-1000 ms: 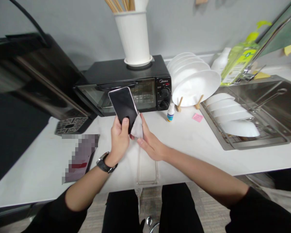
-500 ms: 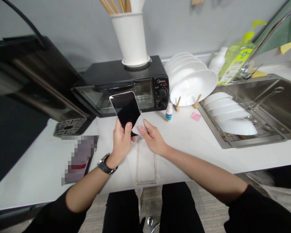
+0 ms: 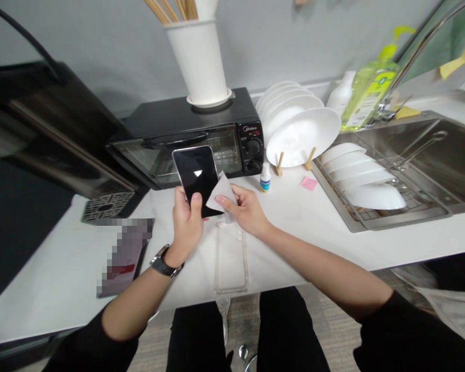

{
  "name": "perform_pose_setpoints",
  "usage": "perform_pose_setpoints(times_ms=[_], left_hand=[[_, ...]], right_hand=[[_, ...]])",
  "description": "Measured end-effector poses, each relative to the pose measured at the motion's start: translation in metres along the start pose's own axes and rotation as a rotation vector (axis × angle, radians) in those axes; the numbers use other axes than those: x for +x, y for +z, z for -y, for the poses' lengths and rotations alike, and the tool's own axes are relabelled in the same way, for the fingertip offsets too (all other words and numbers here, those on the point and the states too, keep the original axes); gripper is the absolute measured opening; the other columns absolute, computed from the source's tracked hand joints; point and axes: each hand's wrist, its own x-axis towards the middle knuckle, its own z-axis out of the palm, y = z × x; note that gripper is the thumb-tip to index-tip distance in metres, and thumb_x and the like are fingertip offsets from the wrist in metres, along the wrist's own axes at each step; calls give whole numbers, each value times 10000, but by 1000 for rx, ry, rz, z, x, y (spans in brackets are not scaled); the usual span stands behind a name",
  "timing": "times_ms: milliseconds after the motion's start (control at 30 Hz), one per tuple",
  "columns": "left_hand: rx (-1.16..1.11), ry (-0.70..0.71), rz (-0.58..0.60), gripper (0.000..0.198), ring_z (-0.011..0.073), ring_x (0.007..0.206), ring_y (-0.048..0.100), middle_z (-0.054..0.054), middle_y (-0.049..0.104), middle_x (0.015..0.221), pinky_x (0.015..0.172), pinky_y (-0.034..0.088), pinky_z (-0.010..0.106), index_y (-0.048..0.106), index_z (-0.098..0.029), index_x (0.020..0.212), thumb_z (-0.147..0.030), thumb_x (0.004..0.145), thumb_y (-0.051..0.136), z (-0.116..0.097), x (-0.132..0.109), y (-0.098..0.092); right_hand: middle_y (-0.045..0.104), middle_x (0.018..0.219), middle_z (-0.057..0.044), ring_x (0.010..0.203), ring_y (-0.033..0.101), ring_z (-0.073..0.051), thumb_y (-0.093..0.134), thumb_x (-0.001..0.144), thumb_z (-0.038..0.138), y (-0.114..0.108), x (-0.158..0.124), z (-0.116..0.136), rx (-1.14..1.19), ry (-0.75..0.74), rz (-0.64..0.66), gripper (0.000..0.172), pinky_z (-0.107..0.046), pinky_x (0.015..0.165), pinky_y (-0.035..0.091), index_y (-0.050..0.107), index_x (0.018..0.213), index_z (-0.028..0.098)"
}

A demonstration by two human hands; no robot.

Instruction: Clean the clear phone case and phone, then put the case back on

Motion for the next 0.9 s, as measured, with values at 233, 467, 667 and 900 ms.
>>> perform_pose_setpoints(times_ms=[233, 467, 667, 900], left_hand=[[177, 177, 122, 279, 239, 887, 679, 69, 682, 1014, 769, 513, 356, 501, -220, 1223, -446, 1059, 492, -6, 3, -1], [-252, 183, 280, 462, 245, 1305, 586, 131, 608, 1399, 1106, 464, 408, 421, -237, 1470, -457, 1071, 504, -4, -1, 7], [-749, -116, 274, 547, 289, 1259, 666, 131, 736, 1256, 1061, 522, 438, 542, -219, 1450, -570, 1032, 516, -12, 5, 6], [-834, -1, 9, 480, 246, 1153, 724, 54, 717, 1117, 1111, 521, 446, 540, -286, 1471, -528, 1060, 482, -20, 11, -1]], right_hand=[[466, 612, 41, 583, 401, -114, 698, 860, 737, -4, 2, -8, -130, 22, -2, 580, -266, 543, 341, 568, 665, 206], [663, 756, 14, 665, 586, -141, 862, 720, 688, -2, 4, -18, 119, 88, 67, 529, -277, 656, 516, 660, 843, 215], [589, 633, 29, 554, 505, -105, 776, 820, 693, -2, -2, -13, 20, 202, 305, 541, -226, 508, 398, 640, 728, 178], [720, 814, 12, 679, 642, -124, 925, 721, 535, 3, -3, -13, 218, 257, 329, 463, -234, 630, 531, 731, 949, 182]])
